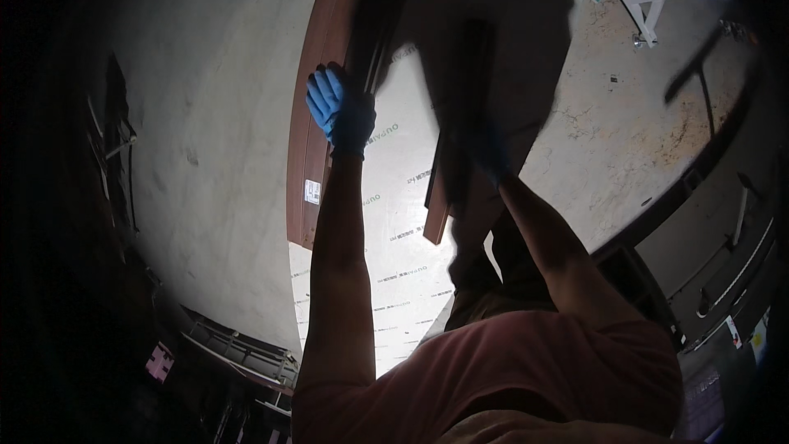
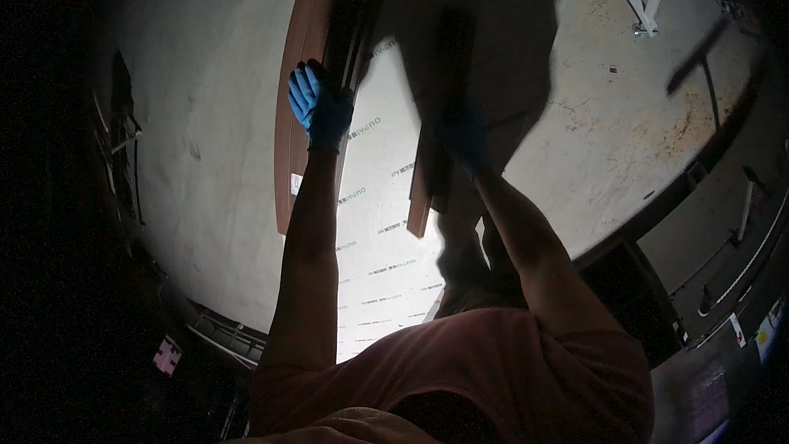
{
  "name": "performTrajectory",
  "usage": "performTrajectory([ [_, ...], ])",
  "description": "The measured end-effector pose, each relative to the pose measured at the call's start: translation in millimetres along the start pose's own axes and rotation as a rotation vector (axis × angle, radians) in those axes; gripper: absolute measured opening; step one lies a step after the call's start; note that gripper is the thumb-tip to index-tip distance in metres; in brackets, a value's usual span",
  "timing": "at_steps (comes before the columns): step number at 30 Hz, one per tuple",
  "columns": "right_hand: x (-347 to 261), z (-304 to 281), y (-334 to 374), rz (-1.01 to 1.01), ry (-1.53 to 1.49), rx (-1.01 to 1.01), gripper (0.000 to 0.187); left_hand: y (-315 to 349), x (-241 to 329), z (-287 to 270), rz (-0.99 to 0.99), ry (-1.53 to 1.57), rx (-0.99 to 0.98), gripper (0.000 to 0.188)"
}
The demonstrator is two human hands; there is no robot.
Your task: The person aligns and fits several long wooden strips into grooves on a large wooden panel. They repeatedly lift the panel to check alignment and then place it back down to continue fitting the strips.
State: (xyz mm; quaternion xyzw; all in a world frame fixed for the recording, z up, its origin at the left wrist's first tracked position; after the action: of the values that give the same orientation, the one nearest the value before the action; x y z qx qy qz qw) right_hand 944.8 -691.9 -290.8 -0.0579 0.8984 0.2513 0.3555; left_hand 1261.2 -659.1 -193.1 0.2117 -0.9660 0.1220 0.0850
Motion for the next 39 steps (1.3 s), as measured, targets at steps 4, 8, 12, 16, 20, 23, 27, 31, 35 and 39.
performTrajectory([
  [4,30.4,-6.2,27.4,0.105,-0.129,-0.274,0.052,14.2,18.8,-17.4,-0.008,-0.004,0.044,0.105],
  [8,17.0,-36.6,70.3,0.073,-0.529,-0.334,0.032,43.1,61.4,-43.8,0.008,0.278,-0.065,0.105],
  [12,32.0,-46.6,102.8,-0.01,-0.649,-0.409,0.035,130.7,101.6,-51.4,0.019,0.649,-0.115,0.094],
  [16,43.7,-58.7,141.3,0.117,-0.586,-0.161,0.062,227.7,133.6,-65.8,0.033,0.742,-0.304,0.087],
  [20,-15.9,-185.0,212.8,0.107,-0.596,-0.089,0.076,306.7,140.2,-74.9,-0.138,0.807,-0.583,0.089],
  [23,-27.6,-256.7,270.4,0.151,-0.308,0.052,0.081,356.7,122.0,-81.6,-0.175,0.827,-0.631,0.093],
  [27,2.1,-304.0,334.6,0.124,-0.239,0.351,0.077,423.7,88.1,-106.0,-0.335,0.747,-0.701,0.097],
  [31,35.9,-379.5,427.5,0.087,-0.08,0.53,0.071,455.9,84.6,-104.6,-0.103,0.682,-0.699,0.079],
  [35,84.5,-437.4,523.2,0.202,0.072,0.58,0.068,471.3,136.2,-119.5,-0.007,0.566,-0.951,0.066],
  [39,117.5,-490.0,632.2,0.287,0.195,0.601,0.059,471.7,173.4,-57.9,0.3,0.789,-0.974,0.054],
])
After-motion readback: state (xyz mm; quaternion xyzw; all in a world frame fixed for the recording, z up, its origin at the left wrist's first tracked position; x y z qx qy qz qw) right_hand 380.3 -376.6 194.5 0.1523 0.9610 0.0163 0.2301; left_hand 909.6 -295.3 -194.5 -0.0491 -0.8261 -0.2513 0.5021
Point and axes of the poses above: each hand's wrist, its own y-axis away from the middle knuckle, its own z-axis out of the palm, x = y × z, the point moved 3 cm from there along -y, towards the middle knuckle, and after that the axes turned 9 degrees about y, right-handed, at the moved point
